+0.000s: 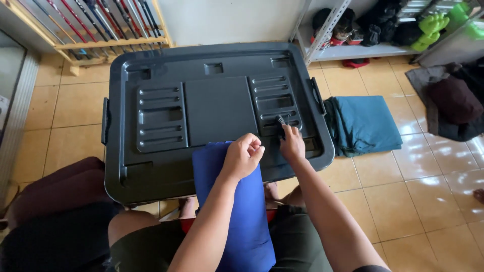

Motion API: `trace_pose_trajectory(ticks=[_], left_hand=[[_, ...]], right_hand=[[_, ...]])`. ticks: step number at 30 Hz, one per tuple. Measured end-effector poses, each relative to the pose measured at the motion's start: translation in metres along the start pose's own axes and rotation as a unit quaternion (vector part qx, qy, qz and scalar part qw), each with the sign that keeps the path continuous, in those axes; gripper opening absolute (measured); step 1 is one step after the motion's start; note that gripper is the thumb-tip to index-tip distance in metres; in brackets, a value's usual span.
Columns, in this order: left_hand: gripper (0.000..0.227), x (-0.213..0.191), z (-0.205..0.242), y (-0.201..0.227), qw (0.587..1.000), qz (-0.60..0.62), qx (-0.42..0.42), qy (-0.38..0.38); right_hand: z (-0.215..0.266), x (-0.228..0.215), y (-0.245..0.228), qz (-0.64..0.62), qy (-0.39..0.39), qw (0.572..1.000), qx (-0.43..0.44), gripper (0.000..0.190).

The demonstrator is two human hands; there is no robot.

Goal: The person folds a blue sleeping bag by bringing the sides together, rolling it up tightly, and stuffing it into a black storage sack.

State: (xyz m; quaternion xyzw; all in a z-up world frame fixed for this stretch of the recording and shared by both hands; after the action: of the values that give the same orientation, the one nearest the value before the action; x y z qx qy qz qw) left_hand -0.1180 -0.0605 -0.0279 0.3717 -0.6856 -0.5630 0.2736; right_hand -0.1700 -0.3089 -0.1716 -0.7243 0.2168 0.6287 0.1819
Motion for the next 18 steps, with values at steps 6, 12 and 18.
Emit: trace_pose_trajectory(ticks=[6,12,18], left_hand=[[0.034,-0.003,0.002,0.02,0.997,-0.045,0.058,0.021],[0.048,0.0,0.0,0.012,0.998,0.026,0.023,-0.052],[0.053,-0.005,0.002,0.011,0.994,0.019,-0.077,-0.078]], right_hand=[[0.047,-0.065,-0.023,-0.484,-0.003,0.867,0.12,0.027],[0.118,-0.112,-0.063,-0.509,0.009,0.856,0.086,0.03],[0.133,-0.136,-0.086,-0.485,0.044,0.873,-0.011,0.043]])
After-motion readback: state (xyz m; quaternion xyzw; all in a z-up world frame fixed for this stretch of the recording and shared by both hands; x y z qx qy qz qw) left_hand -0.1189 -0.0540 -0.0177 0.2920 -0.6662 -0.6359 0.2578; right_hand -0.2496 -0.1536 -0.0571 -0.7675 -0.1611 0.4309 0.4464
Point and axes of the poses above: each hand's wrist, its own z-axis away from the middle knuckle, its own x-axis out of the palm, y = z × x, the point moved 5 cm from there along -z, towards the middle knuckle, and after that the axes turned 15 degrees about z, right-handed, at the moved point
